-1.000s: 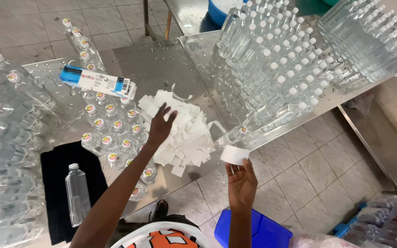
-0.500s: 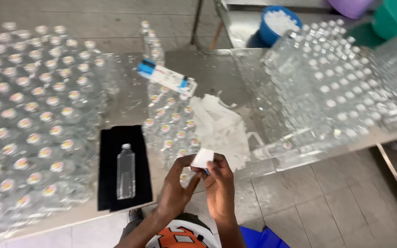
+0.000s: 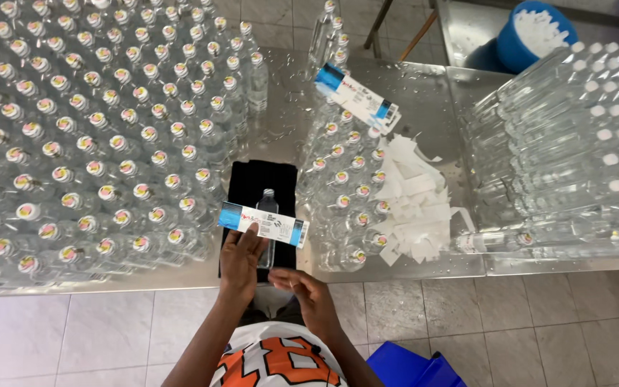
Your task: The person repeatedly picks up clear plastic bottles from a table, places them on a black mat, and applies a rectangular label to each bottle by hand. After labeling, the person moves the bottle aside and repeats the process with the next bottle.
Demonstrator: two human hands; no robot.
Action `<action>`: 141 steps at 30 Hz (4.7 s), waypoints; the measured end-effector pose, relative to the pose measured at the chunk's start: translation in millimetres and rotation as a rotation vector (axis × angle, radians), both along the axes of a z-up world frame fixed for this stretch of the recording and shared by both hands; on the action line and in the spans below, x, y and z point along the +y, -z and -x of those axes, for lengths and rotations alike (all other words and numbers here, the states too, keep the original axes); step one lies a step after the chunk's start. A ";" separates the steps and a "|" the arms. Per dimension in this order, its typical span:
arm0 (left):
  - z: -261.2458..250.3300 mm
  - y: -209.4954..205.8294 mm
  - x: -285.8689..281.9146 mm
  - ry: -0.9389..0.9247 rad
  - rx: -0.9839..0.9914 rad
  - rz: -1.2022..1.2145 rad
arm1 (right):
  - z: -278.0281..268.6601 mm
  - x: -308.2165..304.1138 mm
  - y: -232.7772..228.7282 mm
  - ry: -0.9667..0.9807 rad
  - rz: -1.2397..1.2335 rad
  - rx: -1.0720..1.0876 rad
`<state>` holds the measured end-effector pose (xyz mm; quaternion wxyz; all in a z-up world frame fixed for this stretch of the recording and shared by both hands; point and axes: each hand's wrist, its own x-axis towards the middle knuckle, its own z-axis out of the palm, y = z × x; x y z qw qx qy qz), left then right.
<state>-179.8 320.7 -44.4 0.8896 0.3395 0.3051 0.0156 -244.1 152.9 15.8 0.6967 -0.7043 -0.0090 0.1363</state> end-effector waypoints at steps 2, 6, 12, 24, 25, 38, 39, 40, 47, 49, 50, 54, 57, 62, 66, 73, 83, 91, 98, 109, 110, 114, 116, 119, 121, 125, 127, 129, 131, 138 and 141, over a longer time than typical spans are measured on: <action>6.6 4.2 2.4 0.004 0.008 -0.027 | 6.2 7.6 24.9 -0.066 -0.020 0.055; 9.7 -4.0 7.1 0.036 0.063 -0.046 | -8.8 23.6 67.1 0.201 -0.432 0.314; 20.6 14.1 7.0 0.061 0.116 0.051 | -32.5 46.3 96.6 0.552 -0.551 0.504; 43.8 174.9 33.4 0.148 0.174 -0.358 | -33.0 43.3 172.0 0.575 -0.157 0.364; 47.5 188.9 36.8 0.162 0.185 -0.431 | -29.4 43.6 178.1 0.545 -0.127 0.370; 45.9 222.4 27.8 0.190 0.279 -0.428 | -38.6 44.1 203.8 0.630 -0.207 0.423; 46.3 227.5 27.8 0.193 0.276 -0.438 | -38.5 43.1 204.2 0.615 -0.207 0.412; 46.5 232.6 27.7 0.196 0.273 -0.447 | -38.5 42.1 204.6 0.600 -0.207 0.400; 44.8 218.2 29.3 0.194 0.269 -0.441 | -36.8 41.9 212.3 0.590 -0.180 0.405; 43.2 210.0 30.6 0.194 0.255 -0.436 | -37.0 43.8 203.4 0.581 -0.168 0.410; 40.9 203.3 30.1 0.194 0.255 -0.435 | -38.9 43.6 203.4 0.582 -0.168 0.410; 44.5 195.7 30.3 0.175 0.275 -0.447 | -36.6 45.3 207.3 0.606 -0.149 0.424; 40.7 176.0 29.2 0.185 0.273 -0.495 | -38.0 44.6 216.5 0.607 -0.111 0.432; 40.4 186.5 24.3 0.221 0.264 -0.597 | -35.8 50.4 205.4 0.564 -0.011 0.456; 37.5 166.6 15.9 0.255 0.310 -0.673 | -31.7 57.4 235.5 0.584 0.108 0.452; 33.4 185.7 20.5 0.189 0.346 -0.480 | -27.3 77.8 193.8 0.558 0.226 0.171; 18.7 207.9 33.0 0.222 0.402 -0.232 | -45.8 76.1 180.8 0.393 0.237 0.171; 18.1 221.9 34.1 0.087 0.403 -0.186 | -89.5 40.7 186.7 0.200 0.275 0.344; 4.3 171.1 40.2 0.187 0.239 -0.702 | -146.0 76.4 150.2 0.007 0.467 0.291; 40.2 75.4 17.3 0.534 -0.354 -1.631 | -128.4 86.7 67.0 0.286 0.161 0.273; 36.7 75.3 12.2 0.521 -0.348 -1.634 | -123.7 88.1 58.3 0.274 0.162 0.267; 20.7 67.5 7.2 0.410 -0.298 -1.490 | -107.2 81.3 68.4 0.254 0.032 0.107; 24.2 59.6 7.5 0.367 -0.267 -1.422 | -96.6 68.7 78.4 0.223 -0.046 0.048; 15.5 59.7 14.2 0.472 -0.151 -1.267 | -104.4 55.2 81.7 0.111 -0.203 -0.026; 11.5 76.9 17.9 0.508 0.014 -1.194 | -108.1 44.1 104.1 -0.052 -0.353 0.032; 8.7 89.6 22.5 0.495 0.022 -1.195 | -122.0 29.9 138.5 -0.107 -0.299 0.041; 7.0 100.0 25.0 0.495 -0.044 -1.239 | -133.9 32.8 141.4 -0.085 -0.113 0.042; 10.5 107.4 30.4 0.503 -0.063 -1.224 | -156.3 50.4 113.9 -0.042 0.021 0.024; 17.0 110.4 39.2 0.507 -0.082 -1.209 | -195.5 65.9 115.1 -0.002 0.156 0.006; 67.5 104.9 82.3 0.629 0.222 -1.025 | -394.1 107.5 204.4 0.339 0.338 -0.420; 86.0 115.1 90.8 0.584 0.280 -1.037 | -439.7 115.2 205.9 0.368 0.348 -0.385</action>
